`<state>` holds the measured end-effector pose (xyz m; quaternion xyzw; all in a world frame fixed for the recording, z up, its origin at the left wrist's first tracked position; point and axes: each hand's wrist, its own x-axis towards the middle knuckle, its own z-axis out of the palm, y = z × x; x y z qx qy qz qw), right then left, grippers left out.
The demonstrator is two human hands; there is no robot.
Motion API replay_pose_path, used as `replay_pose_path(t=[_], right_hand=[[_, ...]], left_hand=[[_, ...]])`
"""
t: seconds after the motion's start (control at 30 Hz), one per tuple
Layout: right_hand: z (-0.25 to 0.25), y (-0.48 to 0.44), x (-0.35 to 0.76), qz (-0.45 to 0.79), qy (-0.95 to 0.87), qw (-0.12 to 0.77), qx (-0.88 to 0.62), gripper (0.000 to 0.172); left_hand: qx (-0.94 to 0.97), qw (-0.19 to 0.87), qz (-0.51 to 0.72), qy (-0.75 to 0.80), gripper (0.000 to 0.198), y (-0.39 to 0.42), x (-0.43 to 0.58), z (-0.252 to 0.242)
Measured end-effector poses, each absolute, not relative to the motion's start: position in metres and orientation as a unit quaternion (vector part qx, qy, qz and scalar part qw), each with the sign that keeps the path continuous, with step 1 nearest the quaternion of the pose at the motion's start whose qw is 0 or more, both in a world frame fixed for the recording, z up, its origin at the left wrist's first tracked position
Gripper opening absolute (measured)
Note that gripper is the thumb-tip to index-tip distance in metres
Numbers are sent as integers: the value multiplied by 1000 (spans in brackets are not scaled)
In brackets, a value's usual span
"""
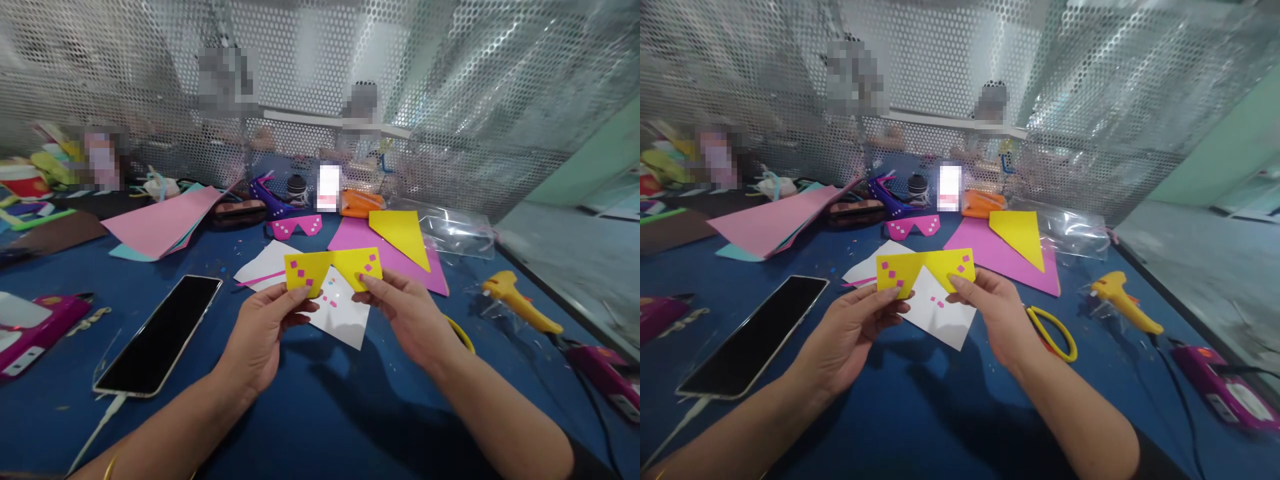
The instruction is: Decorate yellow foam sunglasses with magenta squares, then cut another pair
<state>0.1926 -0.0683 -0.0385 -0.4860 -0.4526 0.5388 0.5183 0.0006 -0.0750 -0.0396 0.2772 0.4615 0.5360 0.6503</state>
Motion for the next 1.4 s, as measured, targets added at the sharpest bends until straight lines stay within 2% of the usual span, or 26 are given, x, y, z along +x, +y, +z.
replay_pose_path(t=[0.37,0.6,1.0,1.4], right_hand=[[-47,-69,187,553,-396,555,-479,17],[-46,-74,183,566,-398,551,-467,24],[-49,-72,184,584,-364,576,-441,17],[-48,-69,185,607,-331,594,-410,24]], left_hand=[[304,652,525,456,26,-77,4,-40],[303,615,536,492,26,-75,6,-43],[318,615,528,493,25,-76,5,-44],[301,615,537,492,34,-75,6,-42]])
